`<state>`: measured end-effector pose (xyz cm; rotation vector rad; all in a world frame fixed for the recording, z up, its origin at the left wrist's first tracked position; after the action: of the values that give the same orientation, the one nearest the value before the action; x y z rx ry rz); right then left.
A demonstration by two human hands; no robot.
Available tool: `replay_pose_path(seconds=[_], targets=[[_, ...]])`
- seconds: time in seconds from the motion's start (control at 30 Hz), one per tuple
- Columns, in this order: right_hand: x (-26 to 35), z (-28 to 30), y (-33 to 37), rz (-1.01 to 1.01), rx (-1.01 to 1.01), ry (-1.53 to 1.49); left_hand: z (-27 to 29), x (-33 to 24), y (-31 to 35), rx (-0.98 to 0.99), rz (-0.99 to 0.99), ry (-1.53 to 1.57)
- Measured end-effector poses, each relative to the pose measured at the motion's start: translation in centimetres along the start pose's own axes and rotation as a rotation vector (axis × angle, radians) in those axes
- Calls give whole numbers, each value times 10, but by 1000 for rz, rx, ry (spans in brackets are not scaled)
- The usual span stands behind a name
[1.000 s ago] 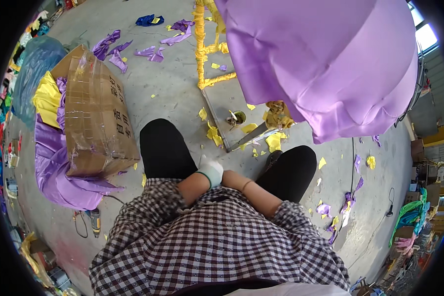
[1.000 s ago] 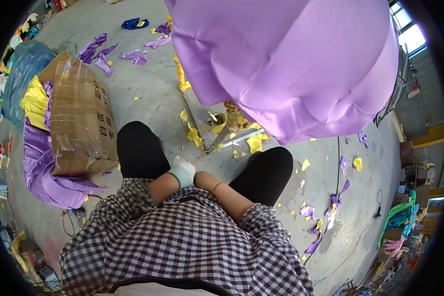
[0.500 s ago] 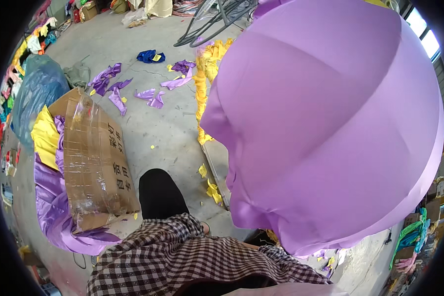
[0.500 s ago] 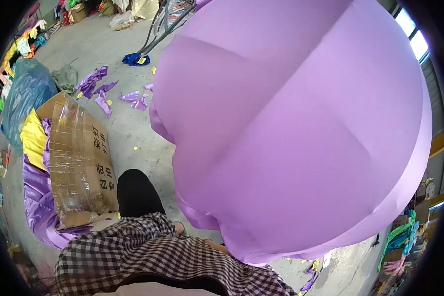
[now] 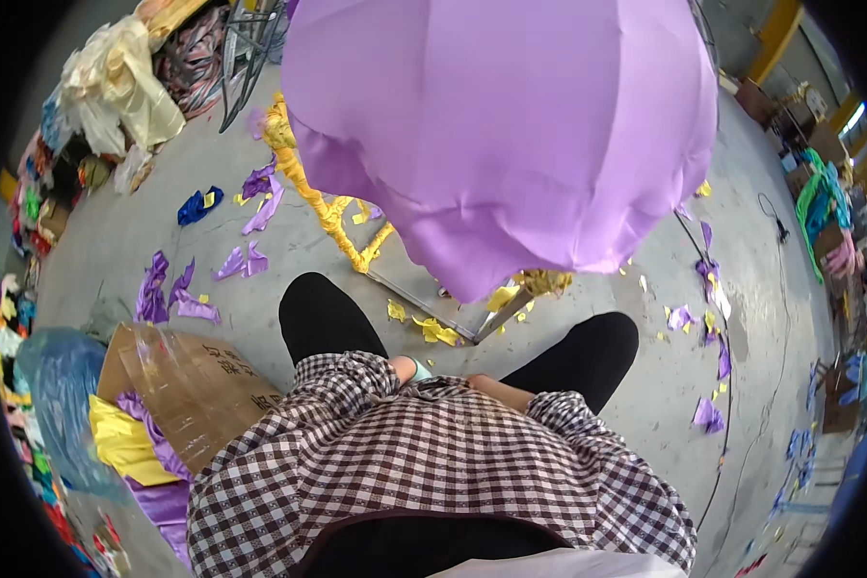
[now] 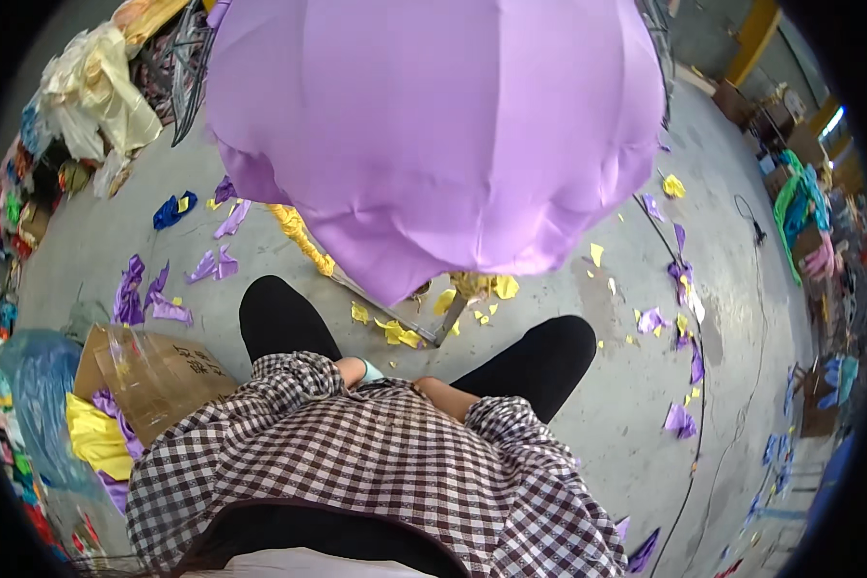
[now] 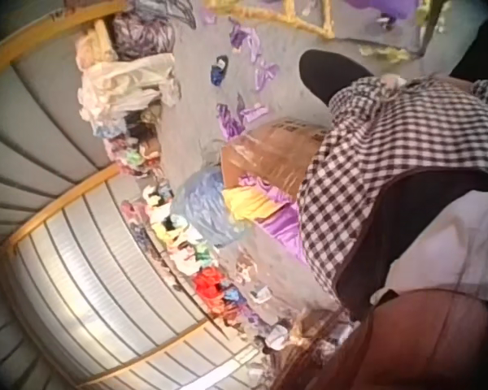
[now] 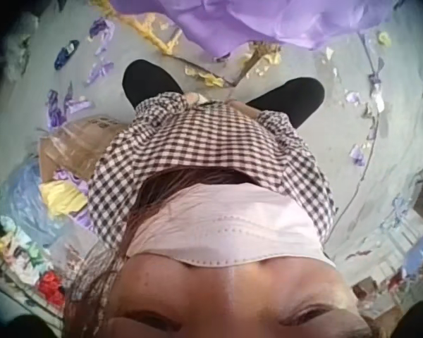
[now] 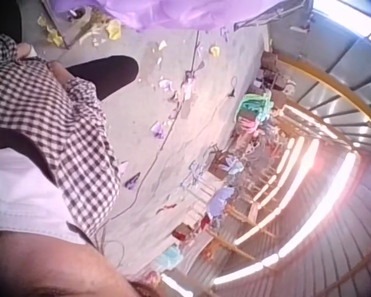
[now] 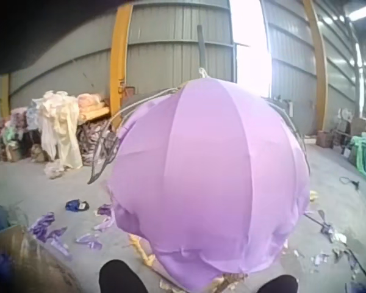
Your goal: Trimming excess fabric from a purple lantern cover using scissors.
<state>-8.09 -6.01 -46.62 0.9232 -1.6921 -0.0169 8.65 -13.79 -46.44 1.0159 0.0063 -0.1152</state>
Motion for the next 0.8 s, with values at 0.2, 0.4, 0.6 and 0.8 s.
replay_pose_path(seconds=[0.2,0.4,0.6,0.8], targets=[[197,-108,47,107,176,1022,108,39,185,-43,-577,1104],[360,-171,184,525,-91,690,239,51,445,-611,-1304,1523],[444,-232,235,1269,-350,1147,260,28,463,-610,-1186,1554],[445,-263,218,1834,-876,1890,238,36,463,-313,-923,1808]])
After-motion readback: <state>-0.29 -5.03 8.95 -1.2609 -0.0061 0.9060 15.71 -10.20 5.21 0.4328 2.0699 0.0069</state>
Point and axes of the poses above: each hand's wrist, its own y-axis away from the middle knuckle, its own z-axis out of the back of the hand, x = y × z, the point moved 9 cm from there along -y, towards the middle knuckle, and after that the axes turned 6 degrees about z, right-handed, at the moved point
